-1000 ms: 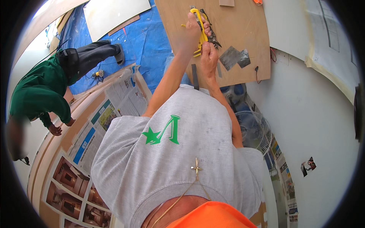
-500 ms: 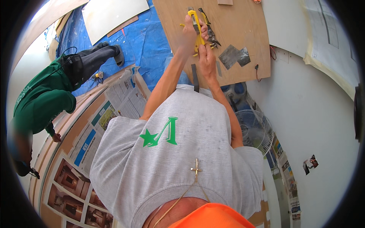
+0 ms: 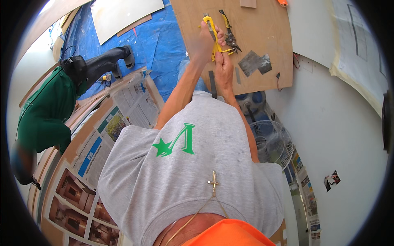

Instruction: The person uses a utility knife to trim the edge of a wooden cabinet. They first select the knife from a workbench, then walk to the cabinet and carefully cut along the edge to remove excess material.

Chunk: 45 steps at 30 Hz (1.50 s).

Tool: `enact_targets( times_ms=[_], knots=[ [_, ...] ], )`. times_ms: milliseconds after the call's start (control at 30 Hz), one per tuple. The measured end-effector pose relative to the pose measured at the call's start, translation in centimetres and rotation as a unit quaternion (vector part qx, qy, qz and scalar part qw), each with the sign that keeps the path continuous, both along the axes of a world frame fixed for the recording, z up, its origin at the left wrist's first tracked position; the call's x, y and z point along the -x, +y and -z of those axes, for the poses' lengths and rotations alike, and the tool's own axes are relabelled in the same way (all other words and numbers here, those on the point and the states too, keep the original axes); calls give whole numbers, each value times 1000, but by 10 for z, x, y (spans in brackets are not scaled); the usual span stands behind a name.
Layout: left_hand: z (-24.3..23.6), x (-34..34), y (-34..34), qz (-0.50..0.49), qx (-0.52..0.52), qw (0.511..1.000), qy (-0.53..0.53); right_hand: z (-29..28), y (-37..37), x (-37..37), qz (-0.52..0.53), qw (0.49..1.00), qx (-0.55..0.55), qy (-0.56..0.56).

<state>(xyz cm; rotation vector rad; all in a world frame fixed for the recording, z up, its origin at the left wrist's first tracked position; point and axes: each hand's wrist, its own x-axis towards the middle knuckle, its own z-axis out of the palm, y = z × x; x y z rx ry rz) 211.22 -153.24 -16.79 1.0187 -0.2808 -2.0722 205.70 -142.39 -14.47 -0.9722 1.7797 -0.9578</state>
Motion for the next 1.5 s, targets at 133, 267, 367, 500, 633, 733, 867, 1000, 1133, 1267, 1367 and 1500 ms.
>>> enact_targets(
  times_ms=[133, 267, 367, 500, 633, 733, 867, 1000, 1133, 1267, 1367, 1500],
  knots=[
    [-3, 3, 8, 20, 3, 999, -24, -1, 12, -2, 3, 987, 107, 116],
    [-10, 12, 6, 54, 31, 996, -59, 9, 23, 11, 34, 992, 38, -112],
    [-12, 14, -4, 68, 72, 993, -64, 12, 31, 19, 80, 948, 14, -308],
    [-16, 9, -11, 107, 119, 985, -69, 6, 34, 23, 92, 943, 33, -319],
    [-26, 5, -3, 88, 89, 991, -46, 1, 17, 19, 79, 953, 28, -290],
    [-25, 3, 5, 79, 57, 995, -19, 4, 9, 13, 106, 951, 37, -289],
    [1, -17, 8, 38, 47, 997, -38, 28, 24, 15, 77, 954, -2, -289],
    [43, -67, 6, -13, 11, 987, -157, 93, 61, 30, 91, 965, -88, -228],
    [71, -98, 17, 15, 9, 994, -104, 184, 82, 29, 157, 952, -191, -180],
    [81, -101, 35, 25, -28, 993, -112, 236, 57, -1, 209, 953, -212, 51],
    [84, -100, 48, 16, -62, 992, -109, 233, 31, -15, 260, 927, -226, 151],
    [90, -103, 55, 33, -86, 987, -135, 212, 22, -10, 270, 929, -248, 60]
  ],
)
